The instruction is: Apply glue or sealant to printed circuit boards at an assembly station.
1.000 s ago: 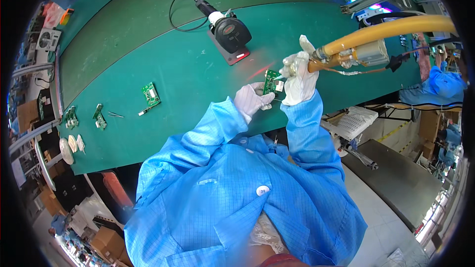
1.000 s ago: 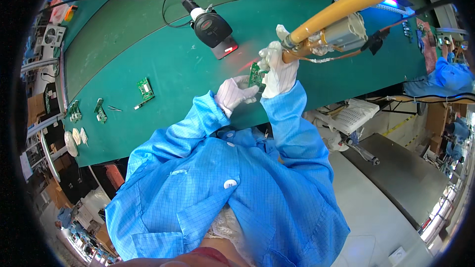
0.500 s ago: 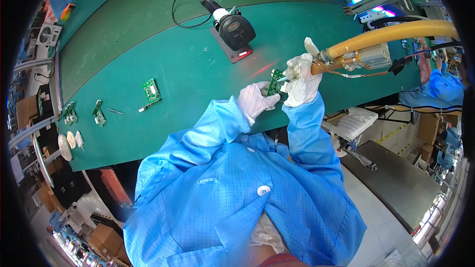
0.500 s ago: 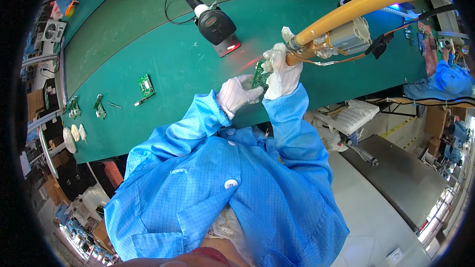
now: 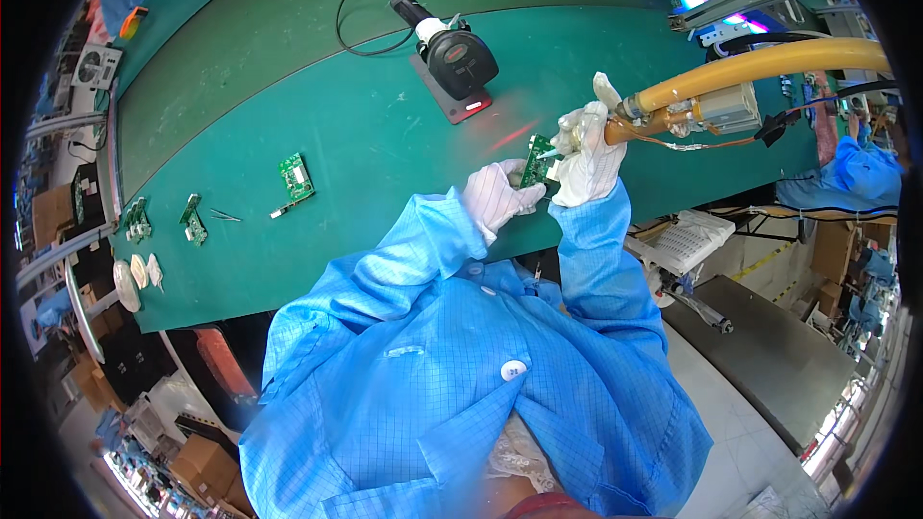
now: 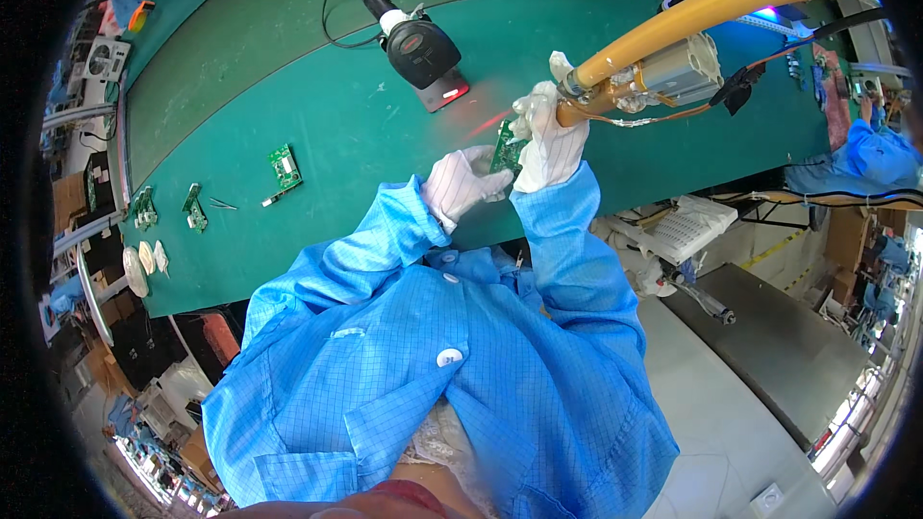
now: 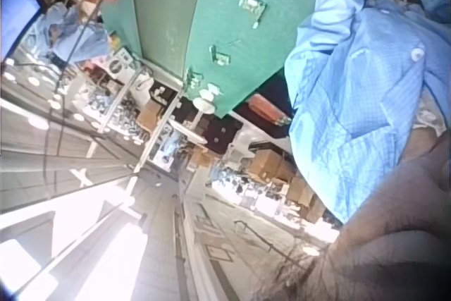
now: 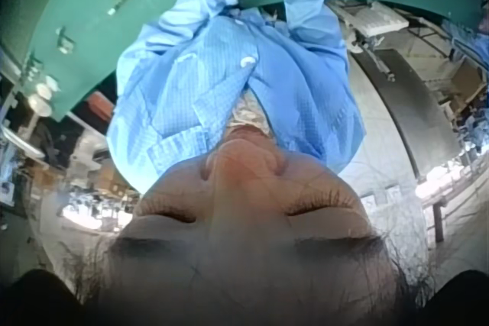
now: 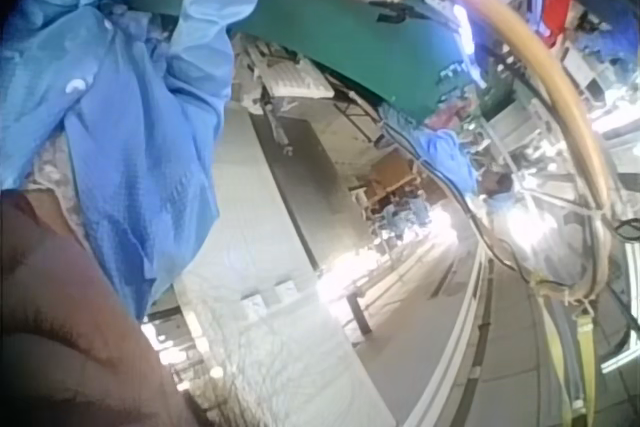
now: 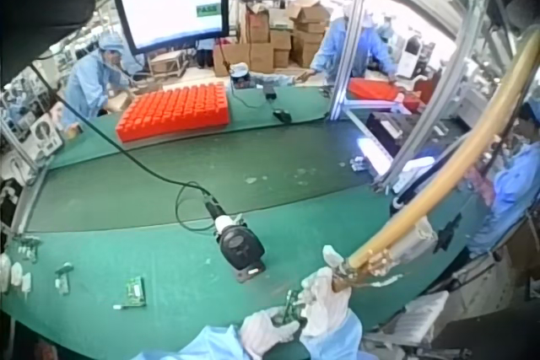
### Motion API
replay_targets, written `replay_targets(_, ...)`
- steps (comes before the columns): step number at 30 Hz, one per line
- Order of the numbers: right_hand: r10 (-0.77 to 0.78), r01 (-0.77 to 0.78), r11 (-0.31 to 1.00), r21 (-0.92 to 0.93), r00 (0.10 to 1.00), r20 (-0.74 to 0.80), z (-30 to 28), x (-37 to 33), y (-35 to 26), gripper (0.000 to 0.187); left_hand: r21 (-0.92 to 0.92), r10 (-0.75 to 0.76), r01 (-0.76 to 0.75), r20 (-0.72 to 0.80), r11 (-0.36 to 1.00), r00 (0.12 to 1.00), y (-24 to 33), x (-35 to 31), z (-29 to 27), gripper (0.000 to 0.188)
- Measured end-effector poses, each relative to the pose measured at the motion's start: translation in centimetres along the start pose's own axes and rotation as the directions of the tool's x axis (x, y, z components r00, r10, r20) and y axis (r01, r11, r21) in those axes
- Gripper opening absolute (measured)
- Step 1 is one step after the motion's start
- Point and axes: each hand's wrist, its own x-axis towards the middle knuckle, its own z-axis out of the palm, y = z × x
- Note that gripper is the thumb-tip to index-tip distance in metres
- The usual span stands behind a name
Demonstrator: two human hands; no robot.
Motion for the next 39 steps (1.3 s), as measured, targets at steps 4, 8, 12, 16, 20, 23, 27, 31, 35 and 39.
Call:
replay_targets(4, -0.021, 0.02, 1.0, 0.022, 0.999, 0.027, 0.0, 0.0, 0.0, 0.047, 0.026, -0.001, 0.002, -0.013, 1.0, 1.0, -0.2, 0.1, 0.2, 0.055)
replay_targets(8, -0.008, 0.01, 0.999, -0.033, 0.998, 0.059, 0.0, -0.4, -0.7, 0.059, 0.02, 0.005, -0.006, 0.01, 1.0, 1.0, -0.4, 0.2, 0.0, 0.051)
replay_targets(12, 0.001, 0.001, 1.0, -0.026, 0.999, 0.05, 0.6, -1.2, -1.6, 0.069, -0.053, -0.006, 0.008, 0.047, 0.999, 0.999, -1.4, 0.6, 0.3, 0.048)
replay_targets(16, 0.006, -0.005, 1.0, -0.005, 0.998, 0.064, 0.7, -1.6, -2.0, 0.063, 0.0, -0.02, 0.02, 0.04, 1.0, 0.999, -0.6, 0.2, -0.1, 0.049)
replay_targets(20, 0.075, -0.076, 0.997, 0.012, 0.994, 0.078, 0.3, -2.1, -2.1, 0.053, 0.017, 0.055, -0.055, 0.031, 0.998, 0.998, -1.4, 0.4, 0.1, 0.05)
replay_targets(23, 0.065, -0.066, 0.998, 0.02, 0.996, 0.056, 0.2, -2.1, -1.6, 0.048, 0.05, 0.05, -0.051, 0.017, 0.997, 0.999, -0.9, 0.3, 0.2, 0.05)
replay_targets(27, 0.082, -0.083, 0.996, 0.024, 0.996, 0.039, 0.6, -2.2, -2.0, 0.046, 0.02, 0.037, -0.038, 0.013, 0.999, 0.999, -0.6, 0.0, 0.1, 0.049)
replay_targets(31, 0.073, -0.075, 0.997, 0.028, 0.996, 0.057, 0.2, -2.0, -1.4, 0.047, 0.042, 0.044, -0.046, 0.03, 0.998, 0.999, -0.5, 0.2, 0.1, 0.049)
replay_targets(35, 0.084, -0.086, 0.995, 0.059, 0.995, 0.046, 0.5, -2.1, -1.8, 0.049, 0.064, 0.062, -0.061, -0.01, 0.996, 0.998, -0.5, 0.1, 0.0, 0.046)
replay_targets(39, 0.088, -0.089, 0.995, 0.039, 0.996, 0.034, 0.6, -2.3, -1.9, 0.05, 0.039, 0.086, -0.085, -0.017, 0.996, 0.996, -0.7, 0.1, 0.2, 0.044)
